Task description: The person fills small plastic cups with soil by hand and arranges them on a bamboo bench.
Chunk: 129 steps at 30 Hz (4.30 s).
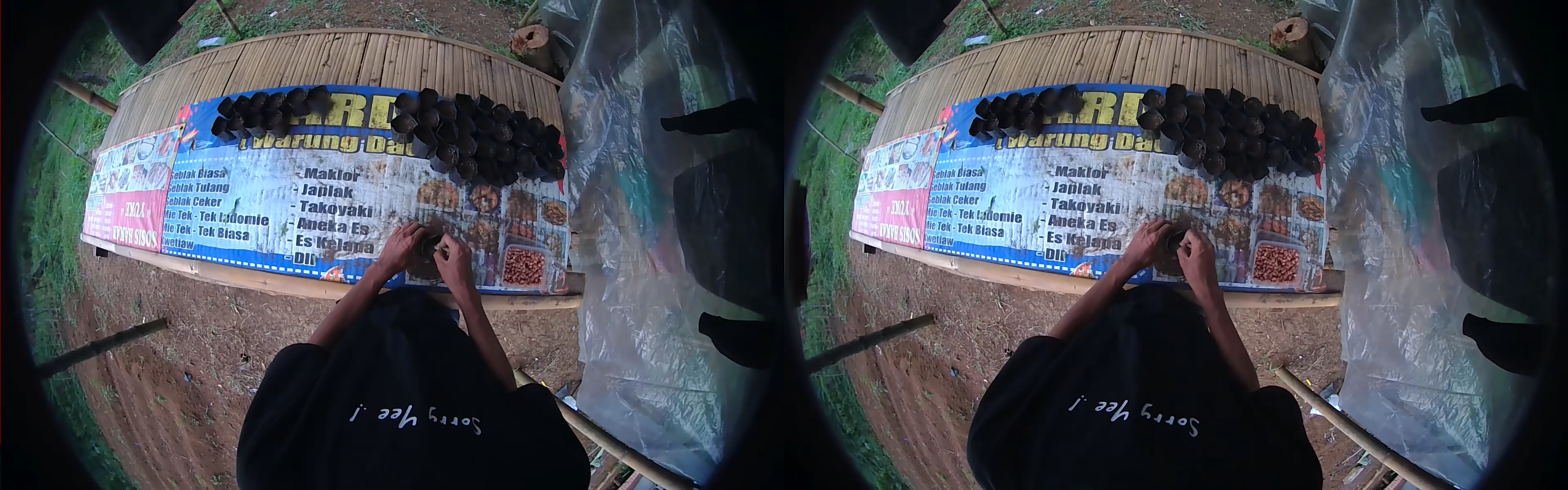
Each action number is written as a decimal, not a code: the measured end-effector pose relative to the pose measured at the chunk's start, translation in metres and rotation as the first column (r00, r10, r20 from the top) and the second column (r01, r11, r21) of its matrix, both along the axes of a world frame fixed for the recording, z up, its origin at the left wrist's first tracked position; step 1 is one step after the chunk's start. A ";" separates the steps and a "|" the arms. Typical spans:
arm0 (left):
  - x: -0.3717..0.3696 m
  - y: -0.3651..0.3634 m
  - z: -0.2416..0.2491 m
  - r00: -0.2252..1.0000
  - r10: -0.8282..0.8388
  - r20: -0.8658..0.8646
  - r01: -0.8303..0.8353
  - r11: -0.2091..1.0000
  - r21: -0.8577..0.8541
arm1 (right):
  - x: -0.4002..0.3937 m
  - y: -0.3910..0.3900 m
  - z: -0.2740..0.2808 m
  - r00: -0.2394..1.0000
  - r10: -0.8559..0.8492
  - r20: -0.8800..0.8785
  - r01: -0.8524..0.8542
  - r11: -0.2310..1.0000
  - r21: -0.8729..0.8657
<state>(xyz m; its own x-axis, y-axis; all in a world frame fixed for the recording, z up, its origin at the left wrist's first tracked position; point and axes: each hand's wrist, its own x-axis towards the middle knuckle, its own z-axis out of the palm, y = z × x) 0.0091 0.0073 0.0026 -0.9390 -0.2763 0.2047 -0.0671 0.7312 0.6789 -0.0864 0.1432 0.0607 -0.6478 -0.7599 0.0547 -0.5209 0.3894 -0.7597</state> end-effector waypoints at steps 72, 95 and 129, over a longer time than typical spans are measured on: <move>0.000 0.001 -0.012 0.999 0.004 0.038 -0.006 0.999 0.054 | -0.004 0.005 0.019 0.995 0.091 0.049 -0.091 0.996 0.017; 0.002 0.003 -0.002 0.999 0.032 0.042 -0.032 0.999 -0.002 | 0.005 0.005 0.002 0.995 0.089 -0.053 -0.084 0.993 0.080; -0.001 0.004 -0.014 0.999 0.048 -0.023 -0.049 0.998 -0.027 | -0.001 0.003 0.019 0.980 0.172 -0.103 -0.169 0.985 0.035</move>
<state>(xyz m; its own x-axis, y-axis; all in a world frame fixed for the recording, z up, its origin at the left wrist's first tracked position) 0.0083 0.0110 -0.0116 -0.9198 -0.3154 0.2336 -0.0879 0.7457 0.6605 -0.0870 0.1457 0.0792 -0.5000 -0.8608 0.0950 -0.6581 0.3063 -0.6878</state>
